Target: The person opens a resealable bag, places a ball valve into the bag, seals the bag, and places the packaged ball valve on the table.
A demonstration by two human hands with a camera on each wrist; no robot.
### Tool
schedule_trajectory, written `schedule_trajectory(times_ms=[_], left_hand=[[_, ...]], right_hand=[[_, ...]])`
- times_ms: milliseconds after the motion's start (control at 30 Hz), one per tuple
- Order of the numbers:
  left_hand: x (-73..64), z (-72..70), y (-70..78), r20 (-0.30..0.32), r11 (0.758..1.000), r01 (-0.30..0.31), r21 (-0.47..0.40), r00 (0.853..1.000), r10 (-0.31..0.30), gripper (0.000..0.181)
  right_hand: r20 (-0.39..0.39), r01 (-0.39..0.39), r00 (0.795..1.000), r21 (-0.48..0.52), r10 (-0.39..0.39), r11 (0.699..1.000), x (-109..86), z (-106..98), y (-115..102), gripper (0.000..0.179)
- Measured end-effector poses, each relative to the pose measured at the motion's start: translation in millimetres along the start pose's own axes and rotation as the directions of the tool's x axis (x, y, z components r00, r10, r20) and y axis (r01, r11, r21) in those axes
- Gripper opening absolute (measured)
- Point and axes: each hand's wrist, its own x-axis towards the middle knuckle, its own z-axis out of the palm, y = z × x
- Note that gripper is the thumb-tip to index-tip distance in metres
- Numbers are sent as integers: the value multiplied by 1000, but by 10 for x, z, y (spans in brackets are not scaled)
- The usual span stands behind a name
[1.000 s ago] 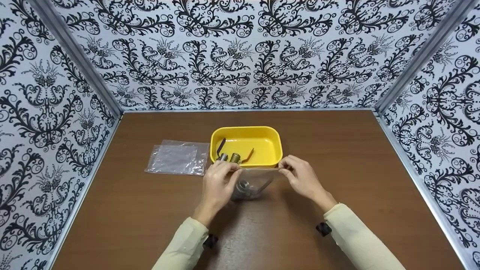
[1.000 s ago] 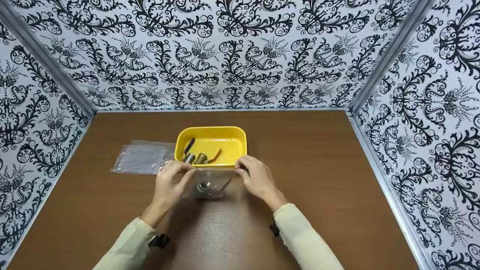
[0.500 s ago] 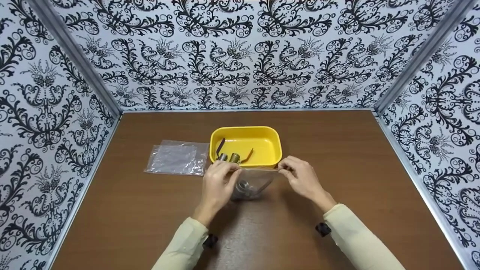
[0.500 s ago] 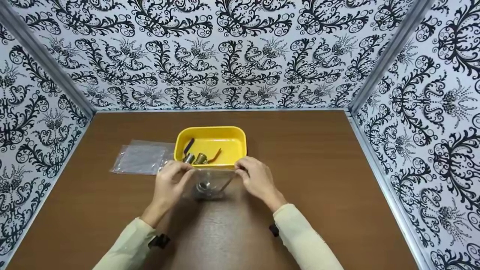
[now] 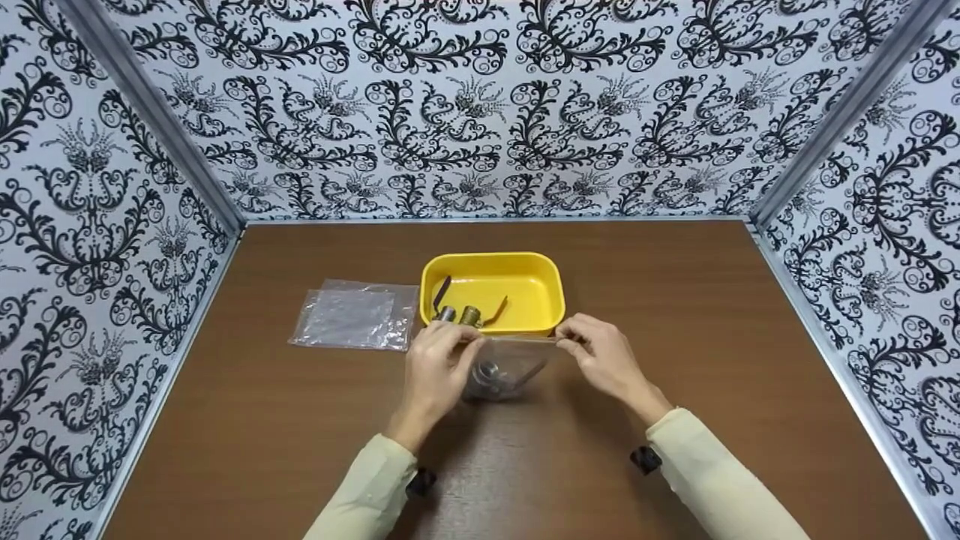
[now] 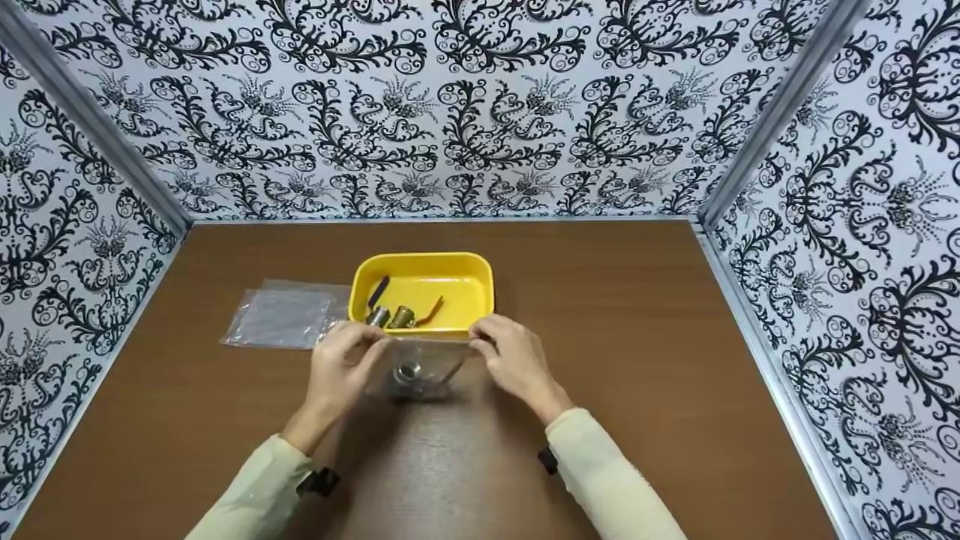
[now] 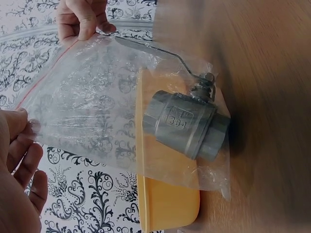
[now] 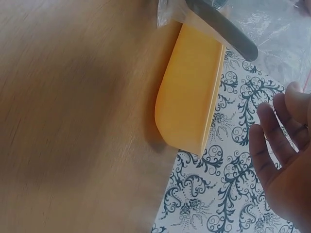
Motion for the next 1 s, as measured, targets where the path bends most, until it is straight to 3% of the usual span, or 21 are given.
schedule_trajectory(times_ms=[400,600,733,800,867,1000], left_hand=[[12,-20,14,31,999,39,18,999,-40,7],[49,-70,5,89,991,75,107,992,-84,7],[119,-84,60,146,979,19,204,988,-49,15],[166,-74,123,184,957,-45,287,983,-8,20],[211,-47,206,219,916,-122,382,975,38,23],[272,46,382,250,797,-214,564,965,82,20]], right_hand=[[16,1,1000,90,-3,996,5,-2,9,5],[-4,20,1000,156,-19,988,23,24,-62,3],[3,38,999,182,-40,983,47,38,-129,4],[5,57,998,191,-59,980,60,52,-161,5],[4,75,997,197,-77,978,73,67,-204,3],[-10,101,995,213,-101,972,99,99,-280,3]])
